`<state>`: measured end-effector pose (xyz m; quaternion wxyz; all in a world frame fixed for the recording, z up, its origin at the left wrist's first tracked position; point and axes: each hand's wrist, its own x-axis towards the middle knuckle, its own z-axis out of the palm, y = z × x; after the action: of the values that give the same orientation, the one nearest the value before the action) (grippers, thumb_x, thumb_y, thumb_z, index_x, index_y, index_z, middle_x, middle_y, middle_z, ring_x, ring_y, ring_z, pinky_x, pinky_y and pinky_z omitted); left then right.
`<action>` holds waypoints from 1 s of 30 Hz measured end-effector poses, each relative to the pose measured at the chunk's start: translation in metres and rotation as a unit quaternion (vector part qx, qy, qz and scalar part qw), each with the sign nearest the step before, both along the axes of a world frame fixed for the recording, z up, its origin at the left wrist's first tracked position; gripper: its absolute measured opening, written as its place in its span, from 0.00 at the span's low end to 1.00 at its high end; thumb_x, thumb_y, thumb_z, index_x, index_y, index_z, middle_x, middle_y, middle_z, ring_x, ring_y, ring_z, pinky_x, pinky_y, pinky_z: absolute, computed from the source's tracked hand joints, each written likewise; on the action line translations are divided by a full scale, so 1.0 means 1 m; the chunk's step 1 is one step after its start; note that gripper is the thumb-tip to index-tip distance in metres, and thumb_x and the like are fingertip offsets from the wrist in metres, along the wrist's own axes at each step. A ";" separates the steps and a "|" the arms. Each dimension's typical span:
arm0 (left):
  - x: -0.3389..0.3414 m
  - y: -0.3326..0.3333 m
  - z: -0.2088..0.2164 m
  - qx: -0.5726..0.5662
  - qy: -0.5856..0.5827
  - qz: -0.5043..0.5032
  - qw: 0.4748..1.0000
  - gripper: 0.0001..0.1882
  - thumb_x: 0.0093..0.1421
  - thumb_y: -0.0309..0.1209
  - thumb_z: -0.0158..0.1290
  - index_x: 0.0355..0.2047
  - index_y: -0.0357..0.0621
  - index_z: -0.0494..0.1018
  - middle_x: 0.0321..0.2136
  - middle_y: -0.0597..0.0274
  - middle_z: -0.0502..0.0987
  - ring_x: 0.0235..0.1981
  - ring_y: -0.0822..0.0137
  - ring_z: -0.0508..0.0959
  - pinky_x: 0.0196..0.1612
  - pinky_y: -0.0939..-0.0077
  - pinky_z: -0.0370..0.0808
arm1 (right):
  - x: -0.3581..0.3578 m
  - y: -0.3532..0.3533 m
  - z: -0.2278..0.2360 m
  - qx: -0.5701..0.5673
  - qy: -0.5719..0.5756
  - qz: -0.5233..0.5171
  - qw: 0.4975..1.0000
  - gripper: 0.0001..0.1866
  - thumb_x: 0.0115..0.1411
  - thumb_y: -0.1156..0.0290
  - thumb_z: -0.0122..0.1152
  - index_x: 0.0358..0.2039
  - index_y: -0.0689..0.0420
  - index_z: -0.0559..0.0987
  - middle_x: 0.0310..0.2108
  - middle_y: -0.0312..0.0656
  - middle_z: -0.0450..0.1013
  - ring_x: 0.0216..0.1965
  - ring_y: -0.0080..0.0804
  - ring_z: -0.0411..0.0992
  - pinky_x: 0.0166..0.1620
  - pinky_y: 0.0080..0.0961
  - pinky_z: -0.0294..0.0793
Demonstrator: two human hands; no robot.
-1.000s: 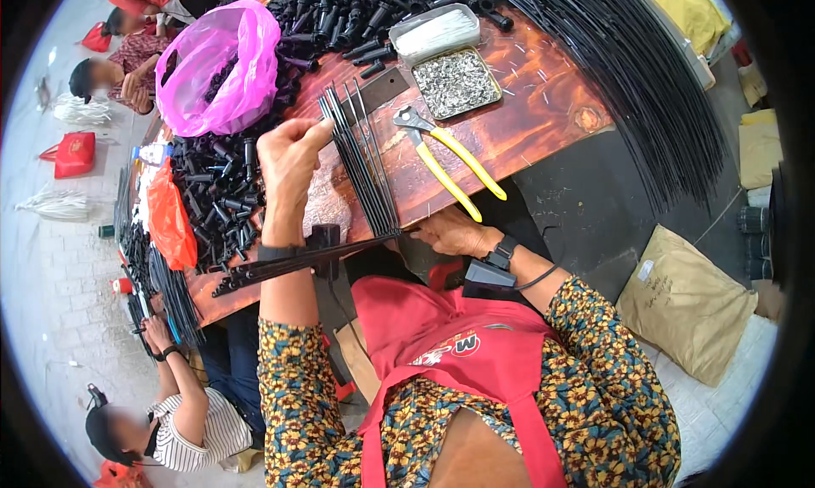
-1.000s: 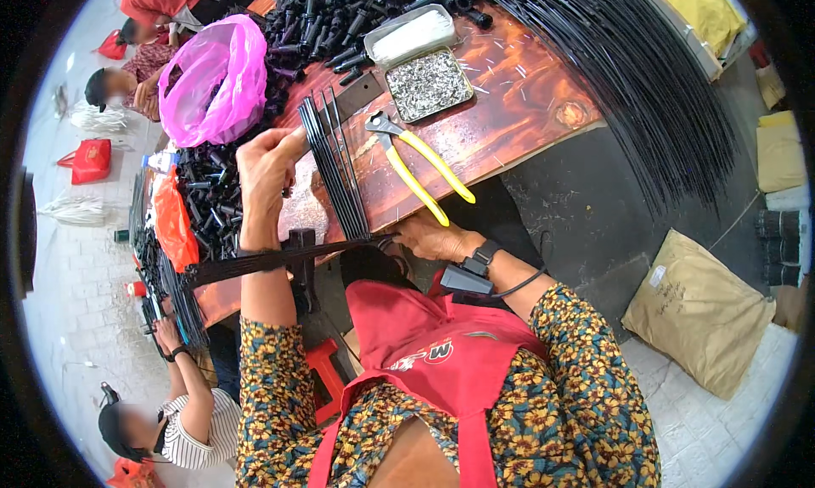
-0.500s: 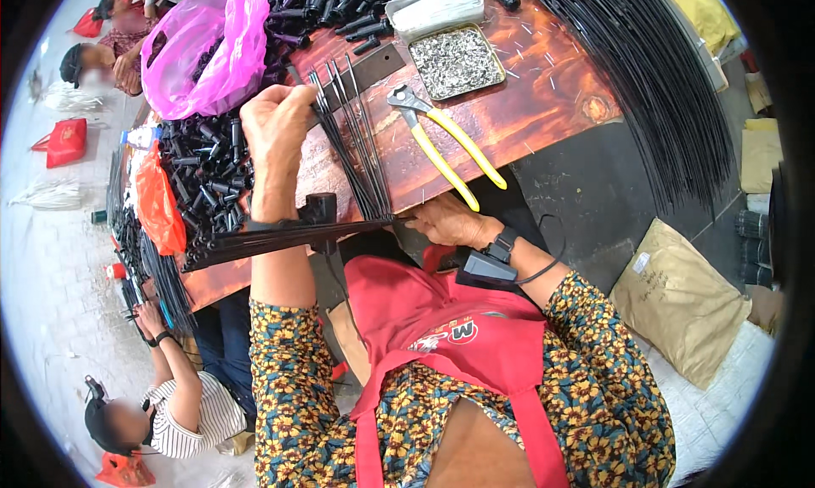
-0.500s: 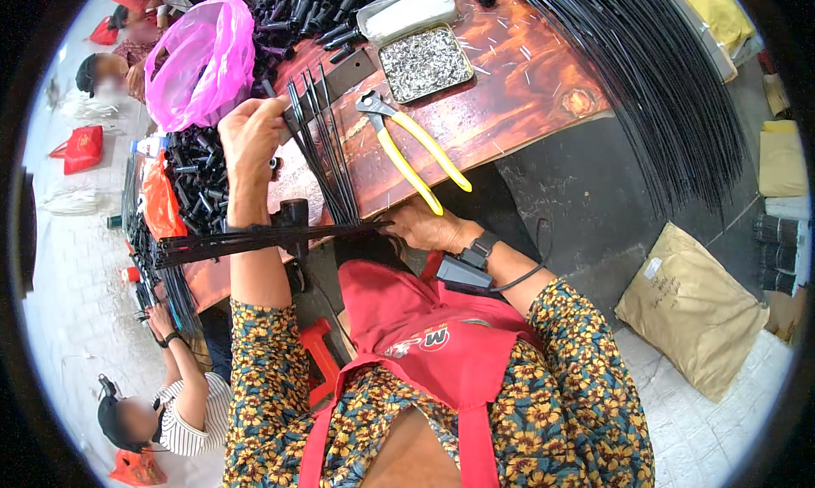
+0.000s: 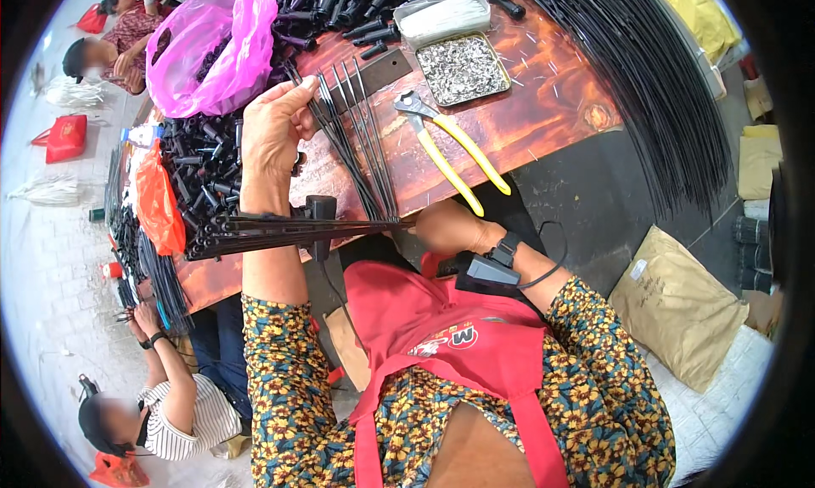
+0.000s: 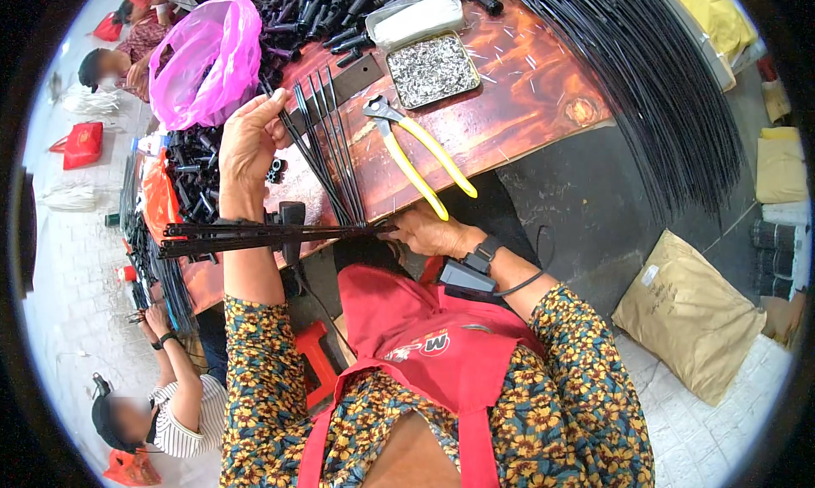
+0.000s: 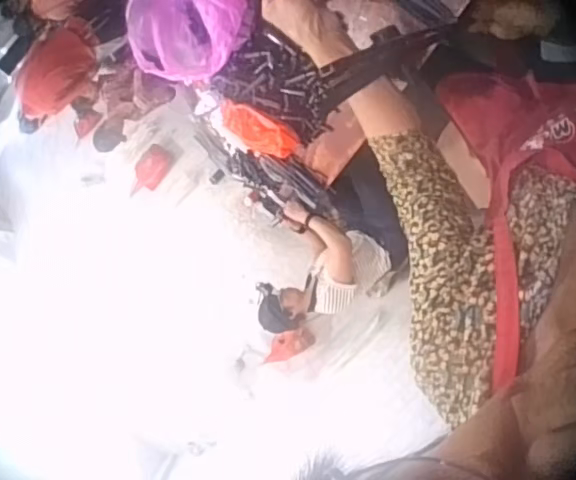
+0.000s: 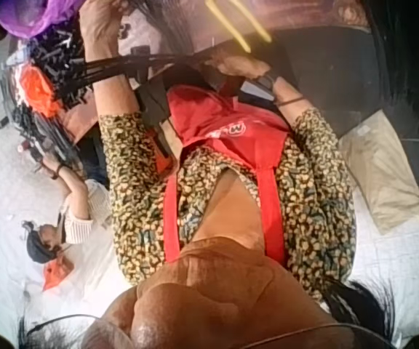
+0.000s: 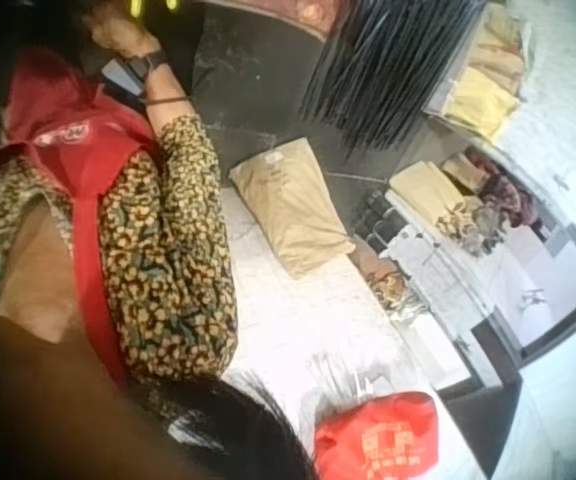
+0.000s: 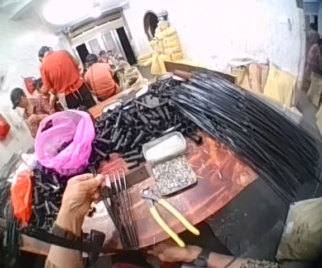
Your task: Assembling and securing plastic and metal components onto umbrella ribs using pliers.
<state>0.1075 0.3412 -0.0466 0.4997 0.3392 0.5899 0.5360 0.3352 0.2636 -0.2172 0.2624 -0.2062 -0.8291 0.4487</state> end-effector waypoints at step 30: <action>-0.001 -0.095 0.023 0.254 -0.133 -0.181 0.941 0.41 0.63 0.56 0.43 0.62 0.31 0.54 0.53 0.37 0.68 0.56 0.42 0.68 0.58 0.50 0.66 | -0.008 0.000 0.003 -0.070 0.007 0.044 0.997 0.13 0.57 0.67 0.56 0.43 0.56 0.76 0.39 0.51 0.75 0.44 0.52 0.71 0.47 0.39 0.69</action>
<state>0.1061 0.2461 -0.0240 0.5598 0.4811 0.2909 0.6088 0.3277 0.2633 -0.2141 0.2328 -0.1839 -0.8024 0.5179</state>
